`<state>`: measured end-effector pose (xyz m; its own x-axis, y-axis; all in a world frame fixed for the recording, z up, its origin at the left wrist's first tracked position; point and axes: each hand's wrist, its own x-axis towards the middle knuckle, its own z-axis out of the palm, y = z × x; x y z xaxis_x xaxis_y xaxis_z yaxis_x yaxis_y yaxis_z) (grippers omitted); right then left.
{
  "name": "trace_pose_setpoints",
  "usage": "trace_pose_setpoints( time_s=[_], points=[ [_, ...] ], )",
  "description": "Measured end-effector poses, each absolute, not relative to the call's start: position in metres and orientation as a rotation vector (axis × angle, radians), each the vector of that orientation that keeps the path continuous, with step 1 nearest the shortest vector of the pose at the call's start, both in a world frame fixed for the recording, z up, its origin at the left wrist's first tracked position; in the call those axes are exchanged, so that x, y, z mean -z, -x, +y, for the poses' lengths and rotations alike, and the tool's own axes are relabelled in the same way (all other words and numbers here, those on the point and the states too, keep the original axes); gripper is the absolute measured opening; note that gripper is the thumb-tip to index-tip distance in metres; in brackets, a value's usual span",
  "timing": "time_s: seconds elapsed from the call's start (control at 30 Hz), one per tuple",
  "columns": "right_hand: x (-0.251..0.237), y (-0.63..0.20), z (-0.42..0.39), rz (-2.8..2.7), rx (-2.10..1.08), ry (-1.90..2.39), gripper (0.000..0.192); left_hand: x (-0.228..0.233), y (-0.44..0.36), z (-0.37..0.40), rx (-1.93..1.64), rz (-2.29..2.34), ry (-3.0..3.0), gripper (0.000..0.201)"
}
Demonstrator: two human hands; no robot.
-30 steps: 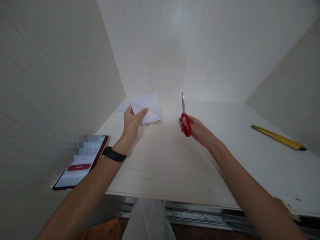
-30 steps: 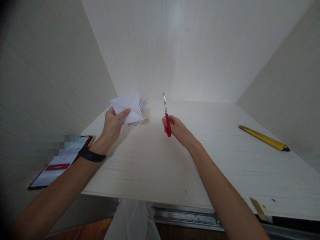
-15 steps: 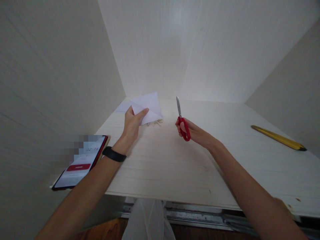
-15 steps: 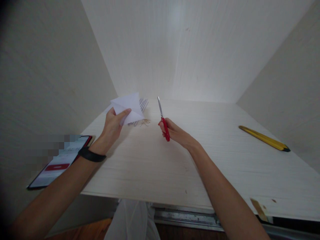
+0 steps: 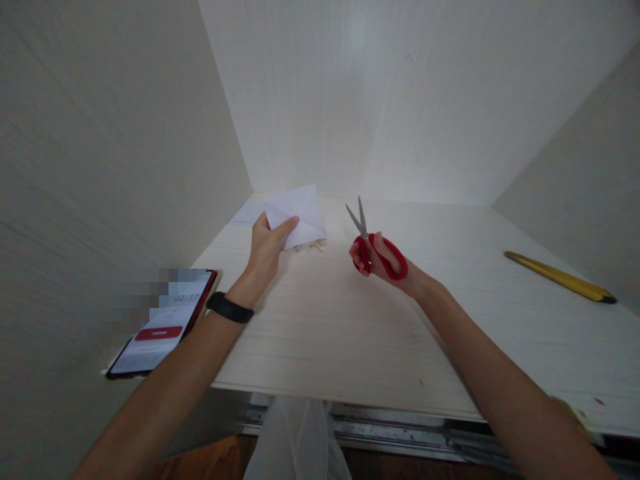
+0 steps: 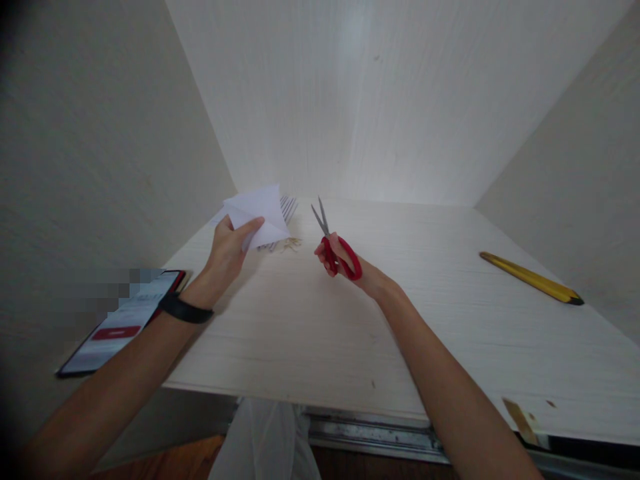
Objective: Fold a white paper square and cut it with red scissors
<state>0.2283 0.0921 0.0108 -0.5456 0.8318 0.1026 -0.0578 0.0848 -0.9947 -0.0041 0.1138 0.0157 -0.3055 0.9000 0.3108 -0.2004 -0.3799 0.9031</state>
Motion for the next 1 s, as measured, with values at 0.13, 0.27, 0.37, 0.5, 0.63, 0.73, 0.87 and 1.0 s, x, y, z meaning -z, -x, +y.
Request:
trace_pose_setpoints(
  time_s=[0.13,0.27,0.37,0.5,0.63,0.73,0.87,1.0],
  points=[
    [-0.016,-0.228,0.089,-1.792,-1.563,0.866,0.051,-0.015,0.005,0.115,-1.804,0.998,-1.112,0.037],
    [-0.024,-0.226,0.085,-1.857,-1.575,0.946,0.042,-0.016,0.005,0.115,-1.807,0.983,-1.119,0.037],
    [-0.027,-0.225,0.083,-1.911,-1.572,1.012,0.042,-0.017,0.003,0.115,-1.82,0.977,-1.126,0.037],
    [-0.027,-0.227,0.083,-1.934,-1.544,1.05,0.044,-0.019,0.002,0.113,-1.823,0.99,-1.128,0.037],
    [-0.025,-0.23,0.084,-1.928,-1.594,1.01,0.046,-0.021,0.001,0.112,-1.811,0.992,-1.121,0.038],
    [-0.022,-0.231,0.084,-1.967,-1.589,0.996,0.046,-0.022,0.0,0.112,-1.805,0.96,-1.102,0.038],
    [-0.022,-0.231,0.084,-2.044,-1.557,0.965,0.048,-0.022,0.0,0.111,-1.796,0.925,-1.091,0.039],
    [-0.024,-0.232,0.083,-2.065,-1.547,0.965,0.052,-0.022,0.0,0.112,-1.768,0.931,-1.095,0.038]
  ],
)
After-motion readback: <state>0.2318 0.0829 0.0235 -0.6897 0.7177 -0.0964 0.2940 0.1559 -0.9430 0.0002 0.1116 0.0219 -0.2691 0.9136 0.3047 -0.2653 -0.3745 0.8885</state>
